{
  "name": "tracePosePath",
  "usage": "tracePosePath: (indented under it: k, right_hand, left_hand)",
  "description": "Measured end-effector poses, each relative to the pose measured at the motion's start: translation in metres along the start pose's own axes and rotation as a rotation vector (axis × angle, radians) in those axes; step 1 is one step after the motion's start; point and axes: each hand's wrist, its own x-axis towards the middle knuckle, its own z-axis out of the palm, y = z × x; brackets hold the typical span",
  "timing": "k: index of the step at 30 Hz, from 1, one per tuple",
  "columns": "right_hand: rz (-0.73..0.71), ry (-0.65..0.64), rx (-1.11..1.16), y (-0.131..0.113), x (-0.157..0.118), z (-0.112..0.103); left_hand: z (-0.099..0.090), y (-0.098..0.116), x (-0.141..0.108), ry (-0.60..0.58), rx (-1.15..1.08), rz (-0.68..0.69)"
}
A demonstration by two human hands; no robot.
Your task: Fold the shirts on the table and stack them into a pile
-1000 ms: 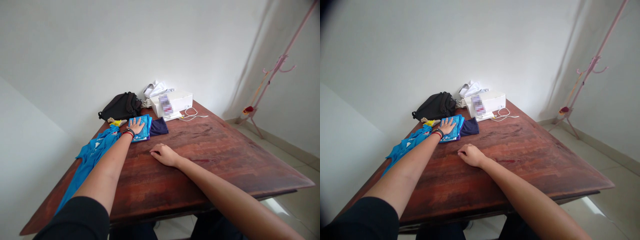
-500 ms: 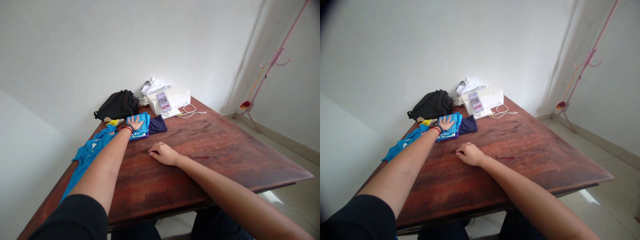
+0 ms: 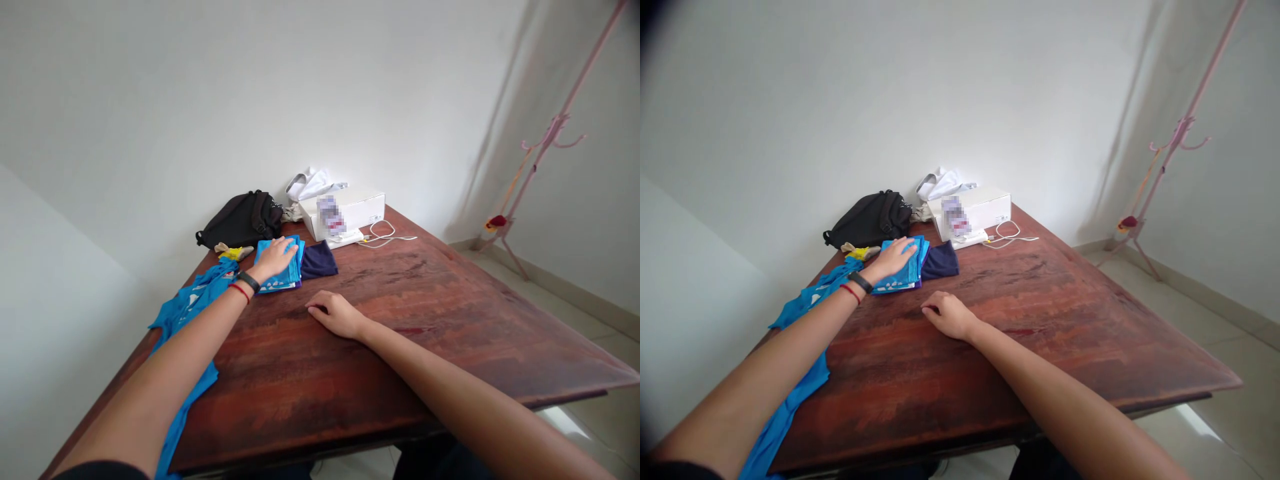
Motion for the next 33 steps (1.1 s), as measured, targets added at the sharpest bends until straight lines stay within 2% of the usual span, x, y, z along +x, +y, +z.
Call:
tracePosePath:
  k: [2, 5, 7, 9, 14, 19, 26, 33]
  right_hand:
    - [-0.018, 0.038, 0.037, 0.001, 0.0, 0.002]
    - [0.005, 0.101, 0.113, 0.005, 0.001, 0.004]
    - [0.041, 0.131, 0.17, 0.007, 0.001, 0.004]
    - [0.076, 0.141, 0.206, 0.009, 0.002, 0.002]
    - [0.145, 0.109, 0.196, 0.008, 0.002, -0.004]
    - [0.159, 0.008, 0.303, 0.005, 0.002, -0.009]
    - [0.261, -0.041, 0.532, 0.007, 0.0, -0.005]
    - [0.339, -0.031, 0.498, 0.003, 0.0, -0.007]
  left_hand:
    - [0.002, 0.023, -0.035, -0.013, -0.061, 0.02]
    - [0.009, 0.057, -0.09, 0.012, -0.332, 0.093]
    - [0.016, 0.072, -0.118, 0.028, -0.42, 0.106]
    - [0.023, 0.077, -0.134, 0.045, -0.471, 0.106]
    - [0.039, 0.071, -0.143, 0.126, -0.517, 0.109]
    - [0.05, 0.078, -0.151, 0.073, -0.559, 0.153]
    - [0.043, 0.078, -0.151, 0.149, -0.564, 0.156]
    - [0.042, 0.076, -0.15, 0.181, -0.559, 0.16]
